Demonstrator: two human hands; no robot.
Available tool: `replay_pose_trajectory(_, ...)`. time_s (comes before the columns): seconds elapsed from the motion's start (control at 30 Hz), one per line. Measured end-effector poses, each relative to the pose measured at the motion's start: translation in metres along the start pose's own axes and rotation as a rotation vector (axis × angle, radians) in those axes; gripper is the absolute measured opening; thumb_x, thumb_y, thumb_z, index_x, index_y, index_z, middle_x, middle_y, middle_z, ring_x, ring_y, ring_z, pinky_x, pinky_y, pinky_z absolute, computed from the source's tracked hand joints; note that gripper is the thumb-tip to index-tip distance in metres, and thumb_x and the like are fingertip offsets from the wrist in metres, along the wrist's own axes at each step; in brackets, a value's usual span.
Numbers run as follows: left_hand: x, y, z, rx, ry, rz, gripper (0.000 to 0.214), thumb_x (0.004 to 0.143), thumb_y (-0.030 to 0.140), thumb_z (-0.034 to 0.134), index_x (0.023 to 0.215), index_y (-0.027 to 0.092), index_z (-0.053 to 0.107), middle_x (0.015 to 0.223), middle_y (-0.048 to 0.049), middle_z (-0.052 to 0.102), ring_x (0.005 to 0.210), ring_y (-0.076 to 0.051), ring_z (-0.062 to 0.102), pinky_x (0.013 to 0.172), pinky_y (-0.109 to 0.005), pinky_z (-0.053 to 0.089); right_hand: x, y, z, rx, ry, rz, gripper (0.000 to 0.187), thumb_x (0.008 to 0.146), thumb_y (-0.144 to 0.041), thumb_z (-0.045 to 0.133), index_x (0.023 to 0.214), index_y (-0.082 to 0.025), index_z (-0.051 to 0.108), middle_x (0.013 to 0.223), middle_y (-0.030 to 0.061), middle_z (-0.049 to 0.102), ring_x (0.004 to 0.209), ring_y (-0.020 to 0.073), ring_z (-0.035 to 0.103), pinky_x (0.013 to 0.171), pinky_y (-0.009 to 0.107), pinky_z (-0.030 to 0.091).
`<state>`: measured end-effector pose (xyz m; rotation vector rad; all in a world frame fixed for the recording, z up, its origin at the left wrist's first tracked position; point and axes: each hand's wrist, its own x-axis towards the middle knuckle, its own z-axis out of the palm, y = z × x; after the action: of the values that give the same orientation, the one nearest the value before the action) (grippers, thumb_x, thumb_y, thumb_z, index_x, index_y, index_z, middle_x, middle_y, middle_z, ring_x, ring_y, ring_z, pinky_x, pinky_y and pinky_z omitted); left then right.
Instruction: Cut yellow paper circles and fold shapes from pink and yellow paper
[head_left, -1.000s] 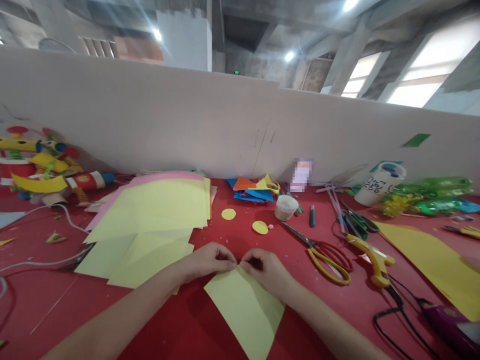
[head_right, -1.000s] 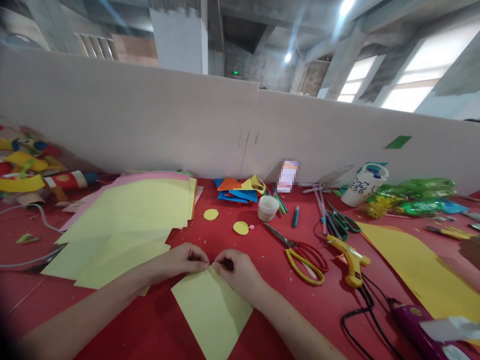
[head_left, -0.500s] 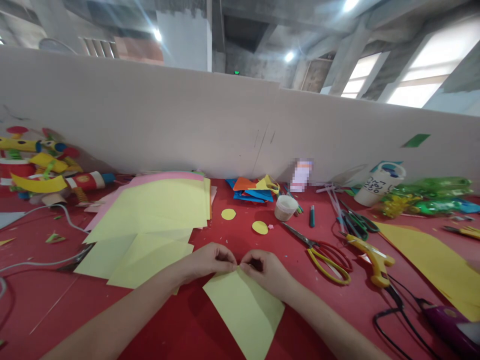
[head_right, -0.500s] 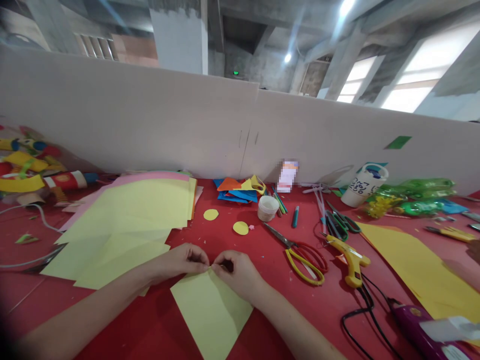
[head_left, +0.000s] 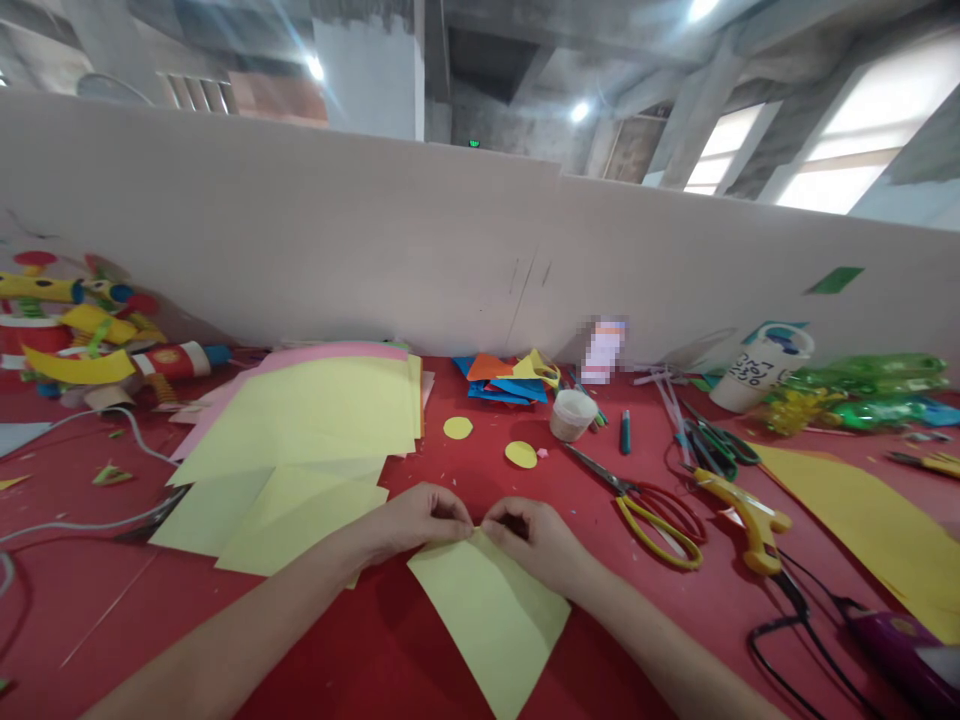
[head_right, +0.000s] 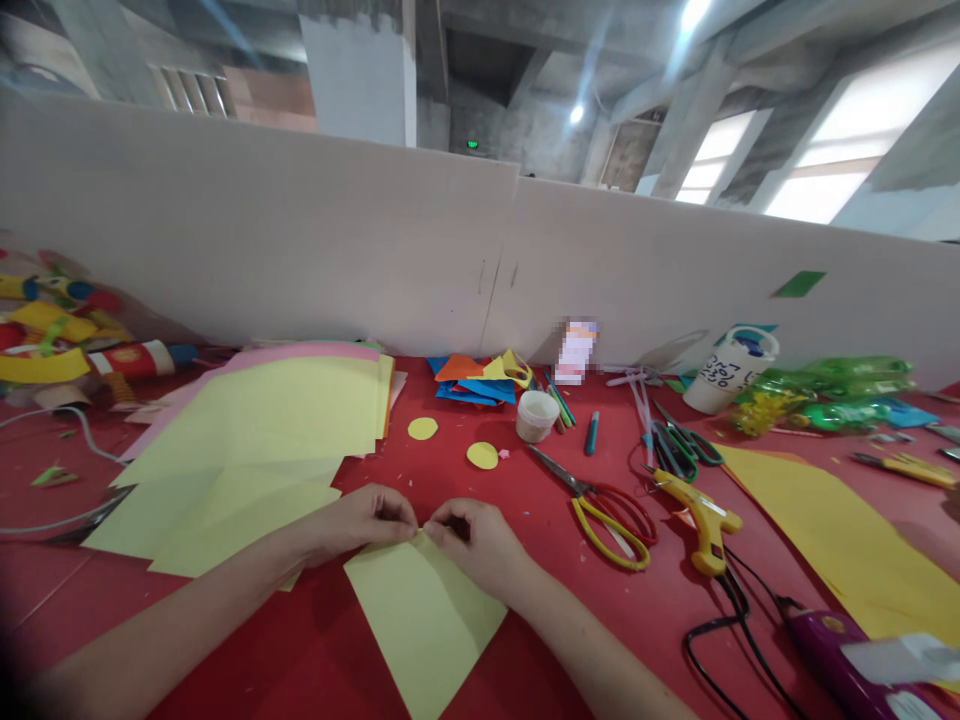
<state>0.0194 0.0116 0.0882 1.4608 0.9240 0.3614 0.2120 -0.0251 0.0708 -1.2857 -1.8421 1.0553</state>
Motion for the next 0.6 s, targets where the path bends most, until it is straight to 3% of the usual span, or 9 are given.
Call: replay_pose_trajectory(0.6, 0.0012, -0.0021, -0.0016, -0.009, -0.026, 0.006, 0.016, 0.067, 0.03, 0.065, 0.073, 0.016, 0.067, 0.064, 0.0016, 0.06, 0.059, -0.011, 0.05, 0.058, -0.022, 0.036, -0.0008, -0.0026, -0.0007, 0.016, 0.008, -0.013, 0.008, 0.074, -0.022, 0.055, 0.073, -0.016, 0.061, 0.07, 0.0011, 0.062, 0.065, 0.0131, 0.054, 0.059, 0.022, 0.041)
